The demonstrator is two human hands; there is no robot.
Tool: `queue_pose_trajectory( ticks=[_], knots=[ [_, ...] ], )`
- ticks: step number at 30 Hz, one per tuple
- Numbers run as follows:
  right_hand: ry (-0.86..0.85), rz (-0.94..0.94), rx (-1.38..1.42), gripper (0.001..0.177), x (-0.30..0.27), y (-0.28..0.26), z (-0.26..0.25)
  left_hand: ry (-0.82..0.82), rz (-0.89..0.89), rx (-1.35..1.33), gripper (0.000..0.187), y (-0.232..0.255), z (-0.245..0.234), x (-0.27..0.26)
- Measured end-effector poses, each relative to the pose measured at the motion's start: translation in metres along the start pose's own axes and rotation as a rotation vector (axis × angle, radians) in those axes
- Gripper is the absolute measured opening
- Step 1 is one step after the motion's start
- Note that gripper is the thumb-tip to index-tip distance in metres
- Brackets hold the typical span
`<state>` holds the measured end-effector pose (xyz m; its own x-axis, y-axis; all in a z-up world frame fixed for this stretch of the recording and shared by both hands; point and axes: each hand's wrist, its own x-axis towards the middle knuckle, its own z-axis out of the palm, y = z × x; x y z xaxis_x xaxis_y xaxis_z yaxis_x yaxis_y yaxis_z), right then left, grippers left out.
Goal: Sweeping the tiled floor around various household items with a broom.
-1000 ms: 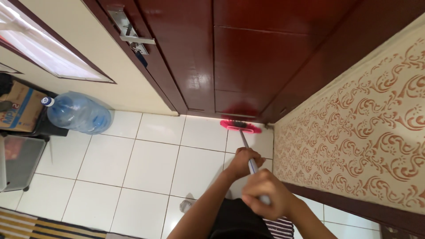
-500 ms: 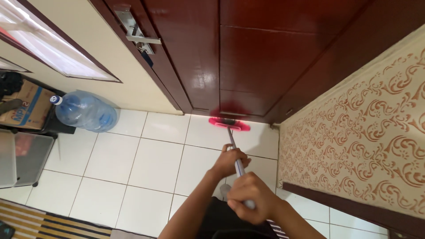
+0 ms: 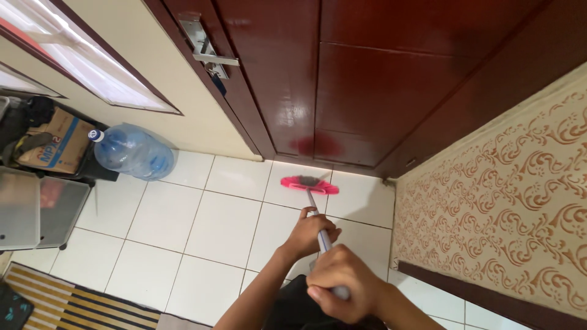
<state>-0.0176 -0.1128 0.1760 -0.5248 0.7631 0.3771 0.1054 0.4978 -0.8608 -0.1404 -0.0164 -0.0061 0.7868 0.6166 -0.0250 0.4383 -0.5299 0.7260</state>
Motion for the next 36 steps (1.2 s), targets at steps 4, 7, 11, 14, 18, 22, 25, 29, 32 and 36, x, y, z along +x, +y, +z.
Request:
queue_pose_trajectory(
  ticks=[4, 7, 11, 14, 18, 22, 25, 29, 32, 36],
  knots=[
    [-0.006, 0.014, -0.005, 0.032, 0.000, 0.024, 0.015, -0.019, -0.019, 0.029, 0.033, -0.019, 0.006, 0.003],
    [0.008, 0.011, 0.006, 0.029, 0.009, 0.028, 0.012, -0.058, -0.109, 0.107, 0.032, -0.032, 0.007, 0.014],
    [0.047, -0.006, 0.026, 0.027, 0.029, 0.001, -0.002, 0.138, -0.011, 0.017, 0.031, -0.011, -0.019, 0.015],
    [0.042, -0.079, 0.048, 0.029, 0.053, -0.039, -0.008, 0.103, 0.008, 0.001, 0.030, 0.032, -0.077, -0.001],
    [0.182, -0.185, 0.021, 0.026, 0.086, -0.084, 0.000, -0.055, -0.069, 0.046, 0.041, 0.067, -0.144, -0.035],
    [0.488, -0.137, 0.074, 0.032, 0.116, -0.054, 0.025, 0.303, 0.047, -0.123, 0.025, 0.042, -0.143, -0.056],
    [0.842, -0.206, 0.345, 0.026, 0.136, 0.002, 0.039, 0.665, -0.025, -0.006, 0.021, -0.008, -0.116, -0.047],
    [0.950, -0.049, 0.387, 0.045, 0.125, 0.090, 0.052, 0.953, -0.449, -0.083, 0.019, -0.087, -0.065, -0.029],
    [0.943, 0.015, 0.299, 0.045, 0.093, 0.123, 0.050, 1.004, -0.491, -0.249, 0.026, -0.124, -0.029, -0.018],
    [1.102, -0.007, 0.160, 0.037, 0.069, 0.117, 0.013, 0.838, -0.318, -0.296, 0.028, -0.090, -0.007, 0.009]
  ],
)
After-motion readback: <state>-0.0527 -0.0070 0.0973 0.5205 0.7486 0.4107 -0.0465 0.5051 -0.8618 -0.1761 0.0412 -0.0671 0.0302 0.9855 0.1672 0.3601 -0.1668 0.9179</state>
